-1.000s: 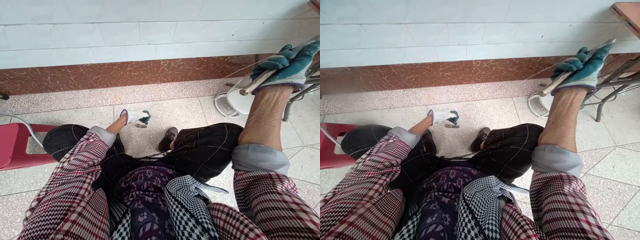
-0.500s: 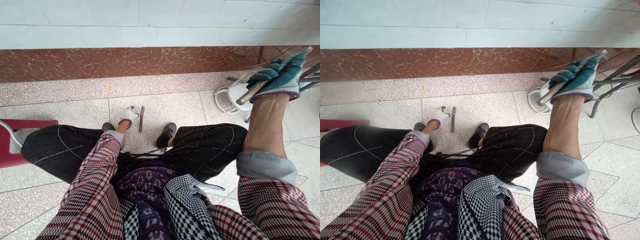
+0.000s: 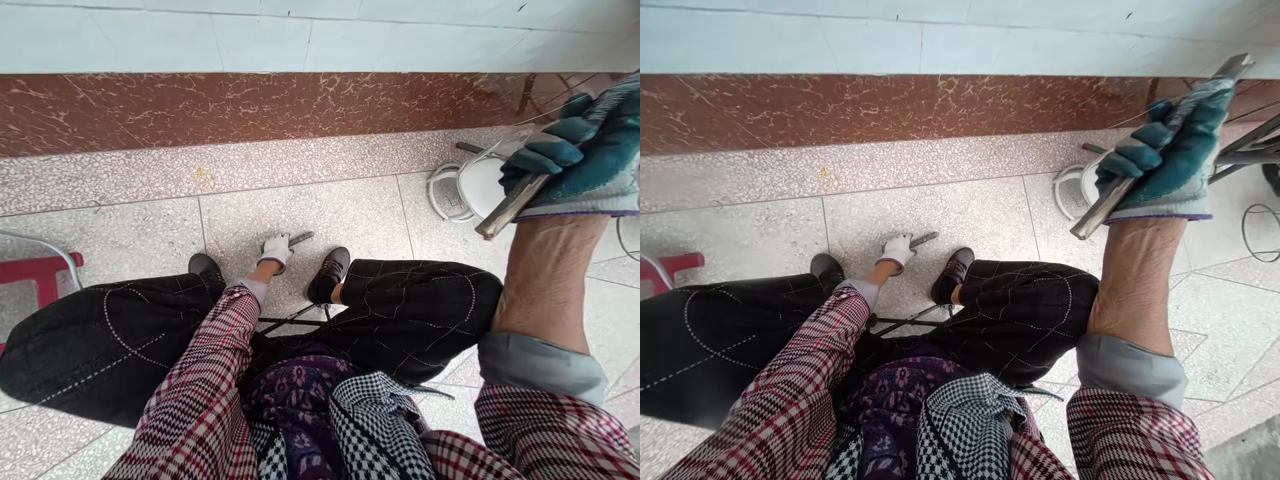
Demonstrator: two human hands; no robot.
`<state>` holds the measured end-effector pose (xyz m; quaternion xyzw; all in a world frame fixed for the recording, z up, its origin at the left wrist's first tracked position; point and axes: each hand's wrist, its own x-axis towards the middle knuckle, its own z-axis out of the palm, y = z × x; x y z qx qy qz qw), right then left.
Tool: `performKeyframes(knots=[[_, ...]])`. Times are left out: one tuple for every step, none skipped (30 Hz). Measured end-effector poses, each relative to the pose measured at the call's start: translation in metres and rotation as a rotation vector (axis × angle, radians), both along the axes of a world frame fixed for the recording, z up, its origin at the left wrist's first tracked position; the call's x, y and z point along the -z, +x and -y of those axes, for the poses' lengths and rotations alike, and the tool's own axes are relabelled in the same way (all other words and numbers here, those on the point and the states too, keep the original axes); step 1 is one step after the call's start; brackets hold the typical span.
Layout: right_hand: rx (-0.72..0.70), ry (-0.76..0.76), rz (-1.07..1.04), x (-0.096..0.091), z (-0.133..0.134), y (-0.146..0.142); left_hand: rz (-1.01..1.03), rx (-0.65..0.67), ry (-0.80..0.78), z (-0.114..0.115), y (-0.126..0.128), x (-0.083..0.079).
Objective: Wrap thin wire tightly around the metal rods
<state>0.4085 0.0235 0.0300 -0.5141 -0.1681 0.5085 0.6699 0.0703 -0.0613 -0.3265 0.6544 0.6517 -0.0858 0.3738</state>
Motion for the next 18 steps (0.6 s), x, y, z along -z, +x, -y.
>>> performKeyframes(knots=[[-0.026, -0.003, 0.025, -0.001, 0.001, -0.001, -0.009, 0.032, -0.019, 0.0, 0.004, 0.006], [-0.054, 0.006, 0.058, -0.002, 0.001, 0.0, -0.014, 0.057, -0.033, 0.0, 0.007, 0.012], [-0.081, 0.02, 0.098, -0.002, 0.001, 0.002, -0.013, 0.074, -0.043, 0.001, 0.009, 0.017], [-0.108, 0.029, 0.141, -0.002, 0.001, 0.005, -0.009, 0.081, -0.05, 0.001, 0.011, 0.021], [-0.135, 0.036, 0.182, -0.001, 0.0, 0.009, -0.001, 0.078, -0.057, 0.0, 0.012, 0.024], [-0.163, 0.038, 0.222, 0.001, 0.0, 0.013, 0.009, 0.066, -0.065, 0.0, 0.012, 0.026], [-0.193, 0.038, 0.259, 0.004, -0.001, 0.018, 0.02, 0.044, -0.075, -0.001, 0.012, 0.028], [-0.221, 0.04, 0.289, 0.006, -0.002, 0.023, 0.032, 0.013, -0.086, -0.002, 0.013, 0.028], [-0.239, 0.047, 0.312, 0.008, -0.003, 0.027, 0.045, -0.028, -0.101, -0.003, 0.012, 0.028], [-0.256, 0.055, 0.33, 0.01, -0.003, 0.031, 0.06, -0.078, -0.118, -0.004, 0.012, 0.027], [-0.27, 0.059, 0.342, 0.012, -0.003, 0.035, 0.081, -0.133, -0.135, -0.006, 0.011, 0.024], [-0.286, 0.057, 0.347, 0.013, -0.004, 0.037, 0.11, -0.194, -0.149, -0.008, 0.009, 0.021], [-0.303, 0.056, 0.344, 0.014, -0.004, 0.039, 0.149, -0.258, -0.158, -0.011, 0.007, 0.016], [-0.322, 0.058, 0.335, 0.014, -0.004, 0.04, 0.199, -0.324, -0.159, -0.015, 0.004, 0.01], [-0.348, 0.064, 0.319, 0.014, -0.004, 0.041, 0.257, -0.39, -0.15, -0.019, 0.001, 0.002], [-0.374, 0.076, 0.292, 0.014, -0.005, 0.04, 0.32, -0.456, -0.133, -0.026, -0.003, -0.006], [-0.389, 0.1, 0.256, 0.014, -0.005, 0.039, 0.386, -0.521, -0.109, -0.033, -0.008, -0.015], [-0.393, 0.13, 0.21, 0.015, -0.006, 0.037, 0.452, -0.587, -0.08, -0.042, -0.013, -0.026]])
